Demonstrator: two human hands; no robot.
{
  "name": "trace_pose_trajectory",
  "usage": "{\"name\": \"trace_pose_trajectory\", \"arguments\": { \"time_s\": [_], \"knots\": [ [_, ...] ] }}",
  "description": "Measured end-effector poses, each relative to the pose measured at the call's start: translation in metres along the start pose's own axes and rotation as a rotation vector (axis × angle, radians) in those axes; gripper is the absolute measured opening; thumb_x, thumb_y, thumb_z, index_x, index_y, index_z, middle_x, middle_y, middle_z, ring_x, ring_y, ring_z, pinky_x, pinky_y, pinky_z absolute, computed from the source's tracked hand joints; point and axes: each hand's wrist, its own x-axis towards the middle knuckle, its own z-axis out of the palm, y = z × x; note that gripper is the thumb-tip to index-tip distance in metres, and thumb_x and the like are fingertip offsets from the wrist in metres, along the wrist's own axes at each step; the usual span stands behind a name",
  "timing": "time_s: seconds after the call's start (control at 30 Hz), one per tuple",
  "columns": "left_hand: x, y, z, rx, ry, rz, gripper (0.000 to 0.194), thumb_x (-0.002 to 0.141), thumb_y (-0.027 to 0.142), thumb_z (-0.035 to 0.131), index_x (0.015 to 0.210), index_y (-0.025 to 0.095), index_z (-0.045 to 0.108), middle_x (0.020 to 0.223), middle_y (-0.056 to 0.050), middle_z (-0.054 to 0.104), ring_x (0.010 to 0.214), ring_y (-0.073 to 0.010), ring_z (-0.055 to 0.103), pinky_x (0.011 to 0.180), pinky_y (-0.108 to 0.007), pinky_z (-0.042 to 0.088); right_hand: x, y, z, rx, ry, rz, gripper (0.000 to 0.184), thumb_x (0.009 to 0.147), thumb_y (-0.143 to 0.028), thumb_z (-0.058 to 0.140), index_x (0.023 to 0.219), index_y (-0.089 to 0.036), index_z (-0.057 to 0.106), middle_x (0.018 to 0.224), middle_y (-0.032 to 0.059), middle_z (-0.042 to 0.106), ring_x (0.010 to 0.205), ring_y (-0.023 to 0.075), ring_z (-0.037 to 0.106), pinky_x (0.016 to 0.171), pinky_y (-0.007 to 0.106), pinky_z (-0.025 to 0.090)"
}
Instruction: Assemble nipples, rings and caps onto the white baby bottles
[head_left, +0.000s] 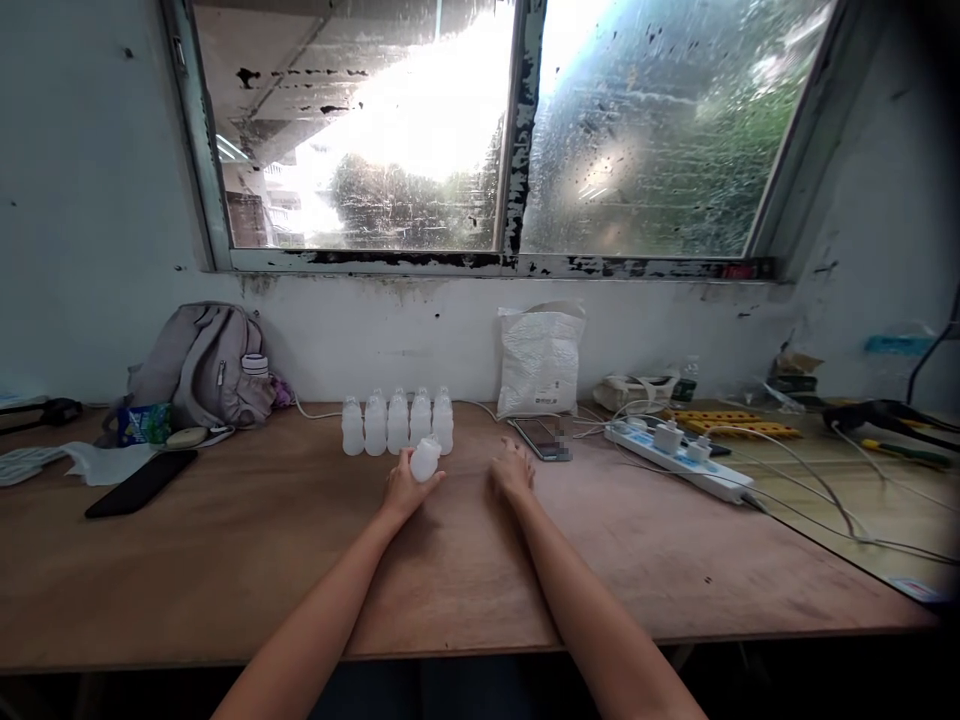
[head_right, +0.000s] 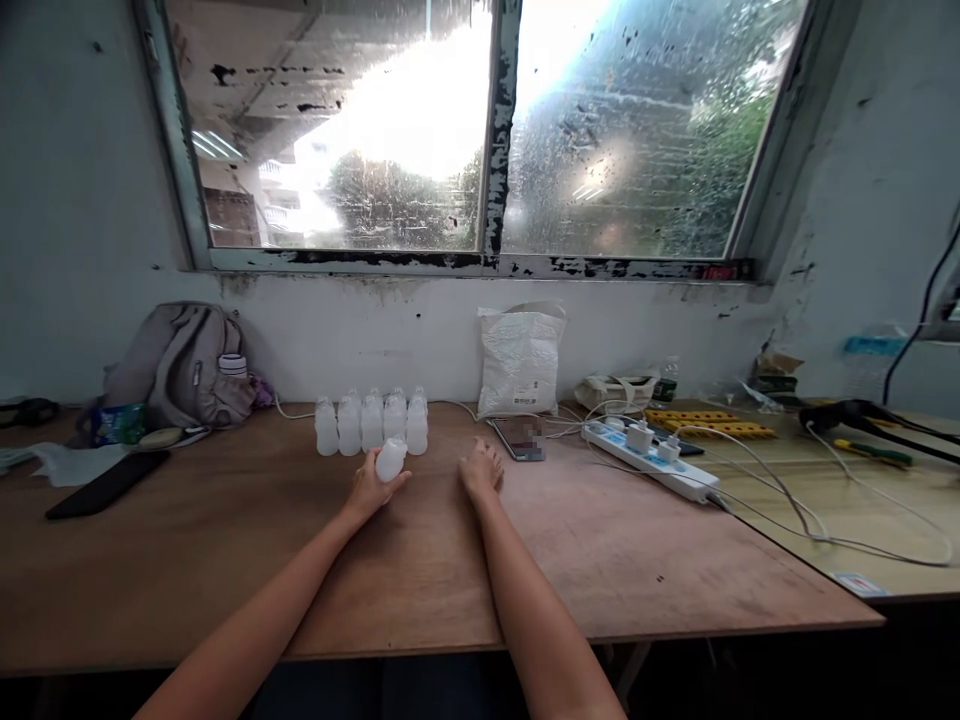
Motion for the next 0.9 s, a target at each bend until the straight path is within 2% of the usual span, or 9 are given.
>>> {"name": "trace_pose_trajectory", "arguments": {
  "time_s": [0.07, 0.13, 0.2, 0.3, 0.4, 0.47, 0.67, 0.8, 0.9],
  "knots": [
    [0.000, 0.001, 0.001, -0.011, 0.017, 0.026, 0.049, 0.063, 0.044, 0.065, 0.100, 0.020, 0.043, 0.094, -0.006, 0.059, 0.086, -0.0227, 0.059, 0.067, -0.028, 0.043, 0.005, 0.007, -0.001, 0.067, -0.011, 0.056, 0.036, 0.058, -0.016, 0.059, 0.094, -0.018, 0.060, 0.101, 0.0152, 0.055, 0.107, 0.0342, 0.044, 0.089, 0.050, 0.028],
    [0.000, 0.002, 0.003, -0.017, 0.027, 0.064, 0.042, 0.063, 0.042, 0.065, 0.092, 0.018, 0.045, 0.092, -0.006, 0.057, 0.086, -0.0214, 0.057, 0.070, -0.028, 0.043, 0.008, 0.004, 0.003, 0.166, -0.031, 0.086, 0.035, 0.058, -0.023, 0.061, 0.092, -0.017, 0.059, 0.091, 0.0122, 0.060, 0.097, 0.0309, 0.052, 0.083, 0.044, 0.037],
    [0.001, 0.003, 0.004, -0.025, 0.018, 0.109, 0.036, 0.061, 0.037, 0.067, 0.083, 0.018, 0.047, 0.087, -0.005, 0.056, 0.082, -0.0194, 0.056, 0.070, -0.027, 0.043, 0.008, -0.007, 0.009, 0.291, -0.083, 0.109, 0.037, 0.060, -0.034, 0.060, 0.092, -0.016, 0.057, 0.084, 0.0100, 0.062, 0.086, 0.0273, 0.058, 0.072, 0.039, 0.044],
    [0.003, 0.003, 0.006, -0.035, 0.012, 0.149, 0.033, 0.058, 0.032, 0.069, 0.078, 0.018, 0.047, 0.082, -0.003, 0.054, 0.079, -0.0182, 0.054, 0.069, -0.027, 0.042, 0.001, -0.029, 0.016, 0.491, -0.245, 0.124, 0.040, 0.067, -0.047, 0.054, 0.091, -0.016, 0.057, 0.083, 0.0088, 0.064, 0.074, 0.0220, 0.062, 0.063, 0.034, 0.049],
    [0.002, 0.004, 0.007, -0.049, 0.010, 0.168, 0.031, 0.059, 0.032, 0.068, 0.076, 0.018, 0.047, 0.079, -0.002, 0.052, 0.076, -0.0177, 0.053, 0.067, -0.026, 0.041, -0.011, -0.048, 0.017, 0.632, -0.406, 0.127, 0.040, 0.070, -0.049, 0.052, 0.092, -0.016, 0.058, 0.086, 0.0090, 0.065, 0.072, 0.0204, 0.063, 0.062, 0.033, 0.050],
    [0.002, 0.004, 0.008, -0.061, 0.001, 0.180, 0.030, 0.058, 0.032, 0.068, 0.074, 0.018, 0.047, 0.077, -0.002, 0.051, 0.072, -0.0172, 0.052, 0.064, -0.026, 0.040, -0.019, -0.056, 0.016, 0.687, -0.459, 0.124, 0.040, 0.070, -0.048, 0.055, 0.095, -0.018, 0.057, 0.084, 0.0076, 0.065, 0.069, 0.0193, 0.063, 0.060, 0.033, 0.050],
    [0.002, 0.003, 0.008, -0.105, -0.009, 0.183, 0.030, 0.056, 0.033, 0.068, 0.073, 0.018, 0.049, 0.075, -0.001, 0.051, 0.068, -0.0163, 0.051, 0.060, -0.025, 0.038, -0.030, -0.064, 0.018, 0.717, -0.477, 0.077, 0.040, 0.062, -0.037, 0.066, 0.097, -0.021, 0.056, 0.076, 0.0008, 0.062, 0.065, 0.0141, 0.058, 0.058, 0.025, 0.046],
    [0.002, 0.001, 0.007, -0.143, -0.018, 0.143, 0.028, 0.059, 0.033, 0.066, 0.076, 0.017, 0.051, 0.074, -0.001, 0.054, 0.067, -0.0156, 0.052, 0.059, -0.024, 0.038, -0.035, -0.066, 0.019, 0.706, -0.519, 0.068, 0.041, 0.060, -0.033, 0.068, 0.097, -0.020, 0.058, 0.075, 0.0016, 0.063, 0.069, 0.0157, 0.057, 0.059, 0.024, 0.044],
    [0.002, 0.000, 0.007, -0.178, -0.027, 0.117, 0.026, 0.062, 0.033, 0.064, 0.077, 0.016, 0.051, 0.072, -0.001, 0.056, 0.065, -0.0152, 0.052, 0.056, -0.023, 0.037, -0.038, -0.068, 0.017, 0.704, -0.562, 0.065, 0.041, 0.062, -0.033, 0.066, 0.100, -0.019, 0.059, 0.082, 0.0044, 0.065, 0.076, 0.0177, 0.058, 0.063, 0.025, 0.044]
  ]
}}
